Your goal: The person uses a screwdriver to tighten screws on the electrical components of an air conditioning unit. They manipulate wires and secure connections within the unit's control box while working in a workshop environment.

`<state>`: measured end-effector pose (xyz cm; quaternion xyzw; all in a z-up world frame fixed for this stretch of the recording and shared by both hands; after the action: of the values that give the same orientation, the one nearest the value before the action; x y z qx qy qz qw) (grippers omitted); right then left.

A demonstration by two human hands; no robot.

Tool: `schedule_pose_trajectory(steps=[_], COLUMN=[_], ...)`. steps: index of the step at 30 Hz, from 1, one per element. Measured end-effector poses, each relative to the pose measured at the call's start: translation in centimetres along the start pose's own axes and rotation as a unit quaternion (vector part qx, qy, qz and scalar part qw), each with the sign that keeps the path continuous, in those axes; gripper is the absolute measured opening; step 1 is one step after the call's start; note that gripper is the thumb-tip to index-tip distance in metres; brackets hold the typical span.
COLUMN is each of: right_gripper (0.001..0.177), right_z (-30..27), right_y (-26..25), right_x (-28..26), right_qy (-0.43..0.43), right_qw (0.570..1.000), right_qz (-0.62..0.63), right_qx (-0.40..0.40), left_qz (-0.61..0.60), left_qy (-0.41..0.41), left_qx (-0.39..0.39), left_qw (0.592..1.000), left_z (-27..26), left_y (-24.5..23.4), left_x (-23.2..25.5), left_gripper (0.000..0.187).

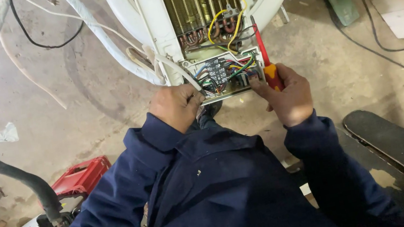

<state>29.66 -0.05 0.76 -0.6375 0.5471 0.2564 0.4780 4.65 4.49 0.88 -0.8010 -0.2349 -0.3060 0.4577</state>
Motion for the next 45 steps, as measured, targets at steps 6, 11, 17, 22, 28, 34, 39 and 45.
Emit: schedule_pose_trajectory(steps=[6,11,17,22,28,34,39,45], right_gripper=[0.034,0.033,0.033,0.032,0.031,0.030,0.025,0.018], right_z=[0.1,0.1,-0.1,-0.2,-0.2,-0.1,-0.2,-4.8], right_y=[0.3,0.4,0.2,0.4,0.5,0.3,-1.0,-2.0], right_x=[-0.3,-0.6,-0.5,-0.9,-0.9,-0.2,0.0,-2.2], right_qy=[0.018,0.001,-0.005,0.002,-0.009,0.005,-0.024,-0.082], right_qw=[0.999,0.999,0.999,0.999,0.999,0.999,0.999,0.992], right_qz=[0.027,0.032,0.033,0.036,0.046,0.031,-0.013,0.070], right_qx=[-0.003,-0.012,-0.009,0.001,0.001,0.010,0.044,0.073], left_qz=[0.042,0.042,0.055,0.057,0.046,-0.081,-0.283,-0.200], left_qy=[0.013,0.030,0.037,0.045,0.076,0.094,0.000,0.256], left_qx=[-0.004,0.016,-0.001,0.008,0.011,0.001,-0.097,0.026], left_qw=[0.999,0.999,0.998,0.997,0.996,0.992,0.954,0.946], left_z=[0.0,-0.1,-0.1,-0.2,0.0,-1.8,-3.7,-7.4], left_y=[-0.1,-0.1,0.4,0.5,0.1,-2.0,-2.2,-6.4], left_x=[0.4,0.3,0.3,0.5,0.8,0.5,-2.0,3.6], left_gripper=[0.017,0.017,0.018,0.019,0.017,0.011,0.010,0.016])
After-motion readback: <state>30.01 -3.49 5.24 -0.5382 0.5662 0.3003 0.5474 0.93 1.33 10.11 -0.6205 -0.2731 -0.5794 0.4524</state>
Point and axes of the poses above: each hand's wrist, its own z-axis towards the middle knuckle, its own y-axis out of the palm, x = y × z, the point moved 7 cm from there along z, towards the middle knuckle, and after that the axes turned 9 degrees about -y, right-handed, at the moved point
